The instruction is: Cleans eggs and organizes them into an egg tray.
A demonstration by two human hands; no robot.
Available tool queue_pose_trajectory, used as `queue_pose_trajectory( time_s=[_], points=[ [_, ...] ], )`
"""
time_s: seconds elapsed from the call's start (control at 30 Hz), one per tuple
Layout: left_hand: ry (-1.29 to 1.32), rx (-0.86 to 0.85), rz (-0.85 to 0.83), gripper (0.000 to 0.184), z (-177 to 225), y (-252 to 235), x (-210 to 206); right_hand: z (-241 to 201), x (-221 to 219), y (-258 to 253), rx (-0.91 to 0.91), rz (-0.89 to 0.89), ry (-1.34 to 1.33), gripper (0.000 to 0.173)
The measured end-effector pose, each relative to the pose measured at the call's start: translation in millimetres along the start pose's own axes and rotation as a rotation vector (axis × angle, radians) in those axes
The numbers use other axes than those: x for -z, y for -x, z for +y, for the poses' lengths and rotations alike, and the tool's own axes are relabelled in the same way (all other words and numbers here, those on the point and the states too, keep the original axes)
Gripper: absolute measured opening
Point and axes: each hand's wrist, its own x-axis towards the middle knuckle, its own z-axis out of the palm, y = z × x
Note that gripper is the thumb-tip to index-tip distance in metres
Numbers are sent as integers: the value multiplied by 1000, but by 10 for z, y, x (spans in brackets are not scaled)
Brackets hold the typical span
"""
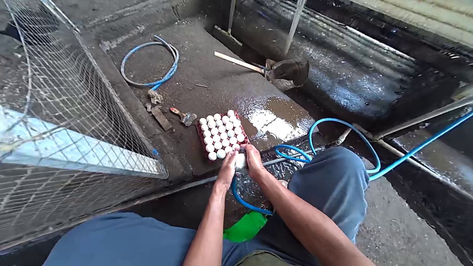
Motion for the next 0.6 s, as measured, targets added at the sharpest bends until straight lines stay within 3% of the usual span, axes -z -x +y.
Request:
queue_pose_trajectory(
  time_s=[0.13,0.23,0.33,0.5,0.6],
  points=[
    [-36,-20,89,49,-2,52,-108,37,-22,167,218,-3,251,44],
    [-164,-55,149,44,10,74,-160,60,-31,61,79,12,111,36],
    [-178,-75,284,44,18,53,-218,71,-88,265,145,-40,191,40],
    [-231,-62,240,46,-47,52,-192,92,-36,43,76,-16,114,33],
    [-215,-63,217,49,-48,65,-160,144,-7,144,162,-61,193,37]
  ],
)
